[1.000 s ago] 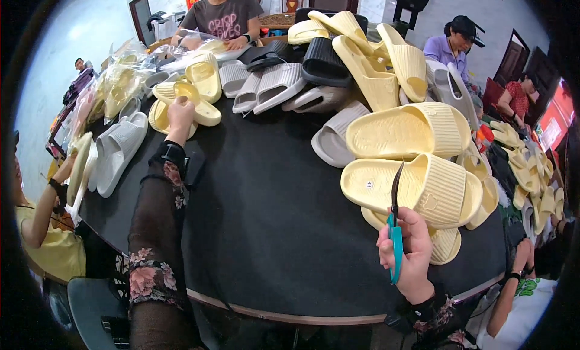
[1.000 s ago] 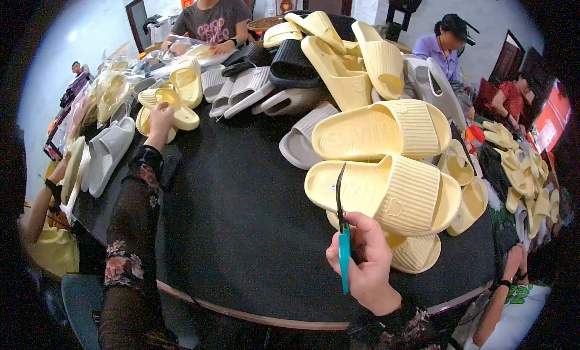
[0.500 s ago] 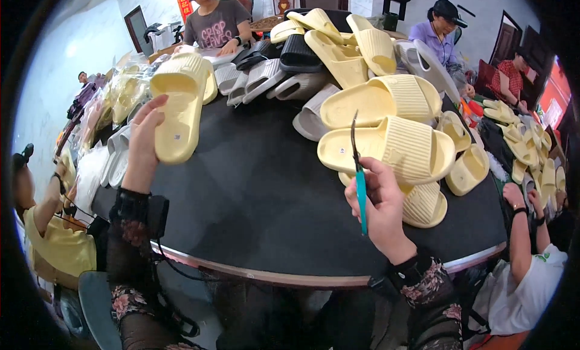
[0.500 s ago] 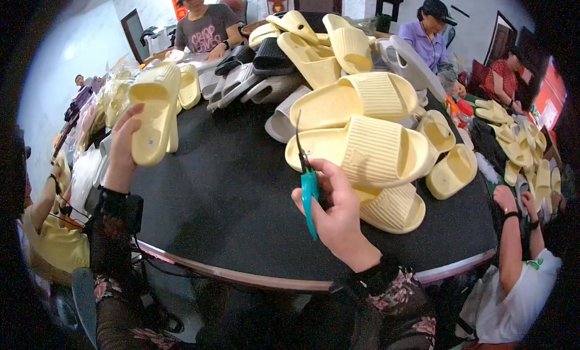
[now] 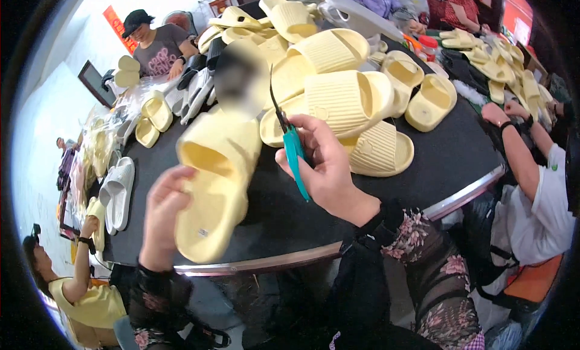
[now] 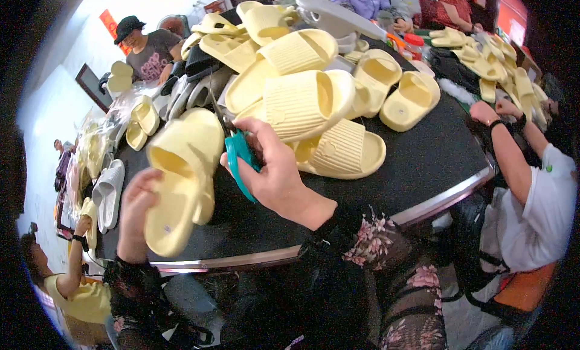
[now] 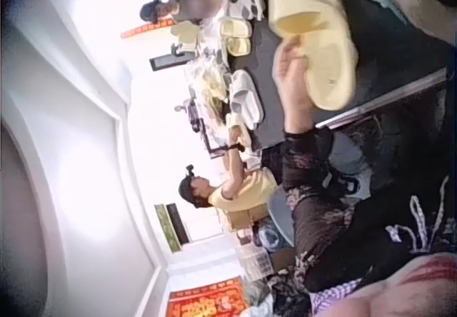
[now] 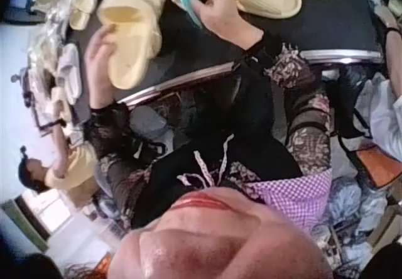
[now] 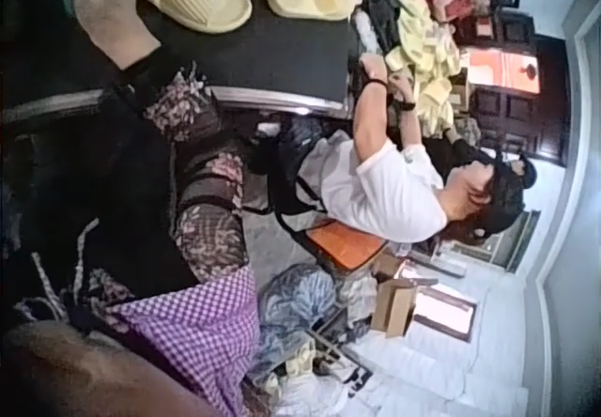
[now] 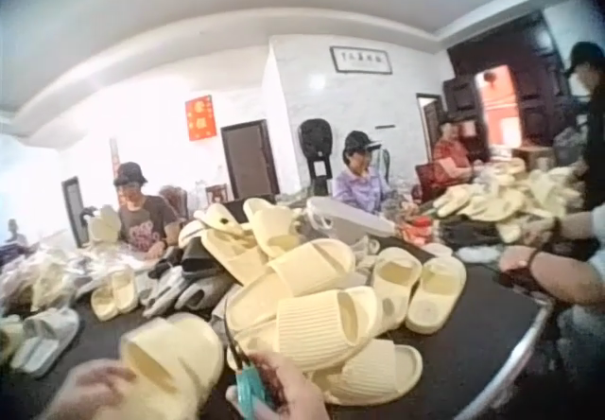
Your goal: Trim excess material from rubber slides using snips.
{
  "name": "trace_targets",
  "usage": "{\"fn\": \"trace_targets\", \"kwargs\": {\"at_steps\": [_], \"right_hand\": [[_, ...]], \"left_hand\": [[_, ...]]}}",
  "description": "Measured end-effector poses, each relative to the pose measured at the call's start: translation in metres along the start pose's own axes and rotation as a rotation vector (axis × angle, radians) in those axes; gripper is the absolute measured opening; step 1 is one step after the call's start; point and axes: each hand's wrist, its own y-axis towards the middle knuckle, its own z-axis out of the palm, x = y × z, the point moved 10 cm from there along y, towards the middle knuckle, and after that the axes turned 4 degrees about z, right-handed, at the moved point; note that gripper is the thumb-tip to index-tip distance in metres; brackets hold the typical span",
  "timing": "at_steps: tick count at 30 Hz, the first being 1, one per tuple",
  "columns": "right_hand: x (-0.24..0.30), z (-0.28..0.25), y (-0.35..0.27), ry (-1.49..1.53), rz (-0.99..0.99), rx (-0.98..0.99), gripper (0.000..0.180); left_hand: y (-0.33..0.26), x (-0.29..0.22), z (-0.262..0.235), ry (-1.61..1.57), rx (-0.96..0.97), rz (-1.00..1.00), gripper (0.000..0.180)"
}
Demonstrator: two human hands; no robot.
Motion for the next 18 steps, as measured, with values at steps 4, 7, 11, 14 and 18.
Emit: {"fn": "trace_targets", "kwargs": {"at_steps": [4,7,11,14,18], "right_hand": [[0.008,-0.008,0.001,0.029,-0.071,-0.074,0.041],[0.007,-0.008,0.002,0.047,-0.074,-0.076,0.04],[0.005,-0.006,0.0,0.028,-0.033,-0.025,0.038],[0.006,-0.002,0.0,0.074,-0.025,0.001,0.042],[0.001,-0.001,0.002,0.085,-0.003,0.021,0.045]], "left_hand": [[-0.026,0.044,0.073,-0.124,0.155,-0.197,0.043],[-0.032,0.062,0.098,-0.002,0.26,-0.194,0.047],[-0.025,0.06,0.103,0.265,0.346,-0.099,0.052],[-0.019,0.045,0.097,0.543,0.361,0.01,0.049],[-0.007,0.018,0.098,0.899,0.324,0.124,0.041]]}}
